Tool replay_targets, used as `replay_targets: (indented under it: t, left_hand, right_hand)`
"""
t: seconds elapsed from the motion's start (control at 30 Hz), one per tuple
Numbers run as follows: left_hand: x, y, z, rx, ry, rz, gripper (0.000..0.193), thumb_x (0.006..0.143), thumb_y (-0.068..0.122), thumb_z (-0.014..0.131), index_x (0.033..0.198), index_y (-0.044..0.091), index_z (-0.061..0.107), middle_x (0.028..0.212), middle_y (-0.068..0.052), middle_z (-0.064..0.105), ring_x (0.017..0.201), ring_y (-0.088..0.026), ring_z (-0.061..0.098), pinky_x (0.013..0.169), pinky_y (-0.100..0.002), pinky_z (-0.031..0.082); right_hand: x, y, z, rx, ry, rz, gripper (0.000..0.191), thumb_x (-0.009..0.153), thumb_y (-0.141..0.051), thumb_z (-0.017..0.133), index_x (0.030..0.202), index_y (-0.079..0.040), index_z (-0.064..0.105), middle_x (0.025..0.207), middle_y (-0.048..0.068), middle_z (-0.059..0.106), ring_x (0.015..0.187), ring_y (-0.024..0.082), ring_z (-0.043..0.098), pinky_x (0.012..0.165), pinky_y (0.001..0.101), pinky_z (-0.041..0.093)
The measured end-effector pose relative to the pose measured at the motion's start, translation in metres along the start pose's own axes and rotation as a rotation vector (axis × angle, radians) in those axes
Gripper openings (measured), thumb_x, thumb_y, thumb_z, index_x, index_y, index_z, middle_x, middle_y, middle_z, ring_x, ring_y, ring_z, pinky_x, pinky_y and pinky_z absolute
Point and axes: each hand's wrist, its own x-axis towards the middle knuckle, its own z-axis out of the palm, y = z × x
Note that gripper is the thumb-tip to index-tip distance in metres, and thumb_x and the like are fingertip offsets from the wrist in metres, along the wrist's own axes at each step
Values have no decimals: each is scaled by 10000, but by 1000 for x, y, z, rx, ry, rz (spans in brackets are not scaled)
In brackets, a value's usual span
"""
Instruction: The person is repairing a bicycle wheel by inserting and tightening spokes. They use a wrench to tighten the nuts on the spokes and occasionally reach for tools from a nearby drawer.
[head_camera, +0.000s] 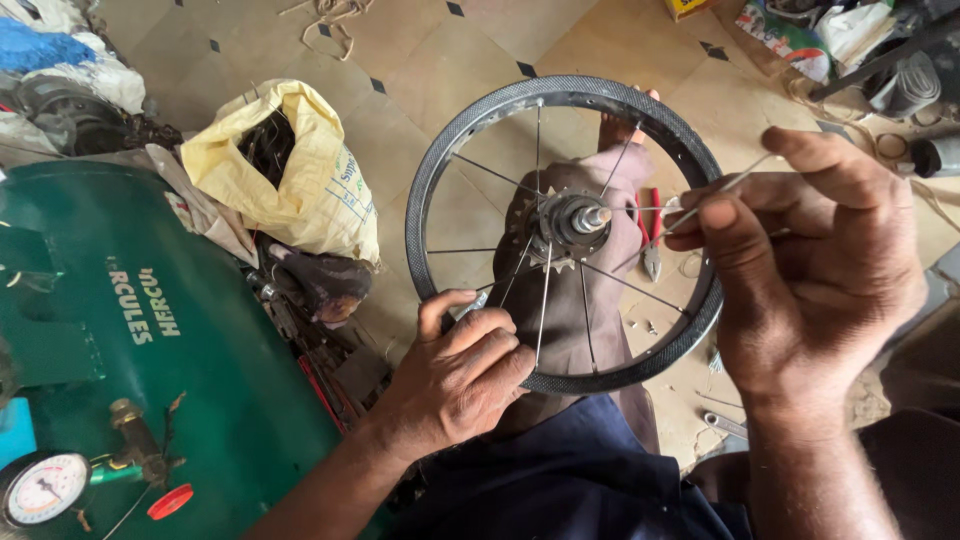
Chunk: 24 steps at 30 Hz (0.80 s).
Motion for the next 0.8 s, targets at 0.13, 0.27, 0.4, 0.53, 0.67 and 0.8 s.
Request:
replay_targets:
  t: [0.13, 0.27, 0.4, 0.53, 0.67, 0.8]
  left_hand:
    - [0, -4, -2, 11, 2, 8, 169, 841, 158, 765, 974, 111, 674, 905, 15, 592, 1063, -168, 620, 1126, -503, 339]
    - [-3, -7, -1, -16, 8, -1, 149, 858, 149, 773, 970, 110, 682, 905, 17, 598, 1068, -166, 620, 1132, -498, 343]
    - [-2, -9, 1, -37, 5, -16, 121, 880, 169, 777, 957, 116, 701, 890, 24, 602, 1060, -166, 620, 1124, -504, 338]
    - [-1, -10, 1, -59, -3, -26, 131, 870, 179, 777, 958, 113, 705, 901, 20, 616, 1063, -166, 626, 1122, -500, 340]
    - [-1, -10, 1, -56, -2, -20, 123, 879, 169, 775, 960, 116, 700, 900, 23, 617, 1063, -163, 629, 1126, -495, 341]
    - [-1, -10, 2, -55, -3, -15, 125, 874, 163, 776, 958, 117, 696, 896, 24, 614, 1060, -163, 629, 1119, -491, 340]
  right_hand:
    - [1, 1, 10, -13, -7, 59, 308, 1132, 57, 670, 1358, 32, 463, 993, 151, 701, 908, 175, 751, 821, 308, 684]
    - [4, 6, 15, -47, -45, 46, 290, 1163, 67, 668, 1367, 35, 464, 1012, 156, 693, 942, 190, 757, 842, 323, 651]
    - [7, 10, 14, -43, -60, 35, 287, 1184, 73, 663, 1380, 29, 459, 1037, 163, 686, 947, 191, 757, 851, 329, 646]
    - [10, 11, 12, -49, -64, 6, 286, 1188, 71, 658, 1378, 22, 450, 1056, 165, 677, 920, 183, 756, 846, 331, 649]
    - [10, 10, 10, -76, -26, 60, 341, 1102, 57, 649, 1367, 39, 435, 1004, 144, 684, 852, 169, 741, 807, 327, 644]
    - [7, 15, 8, -93, -40, 23, 334, 1120, 60, 641, 1390, 33, 446, 1060, 138, 657, 875, 171, 733, 823, 325, 645]
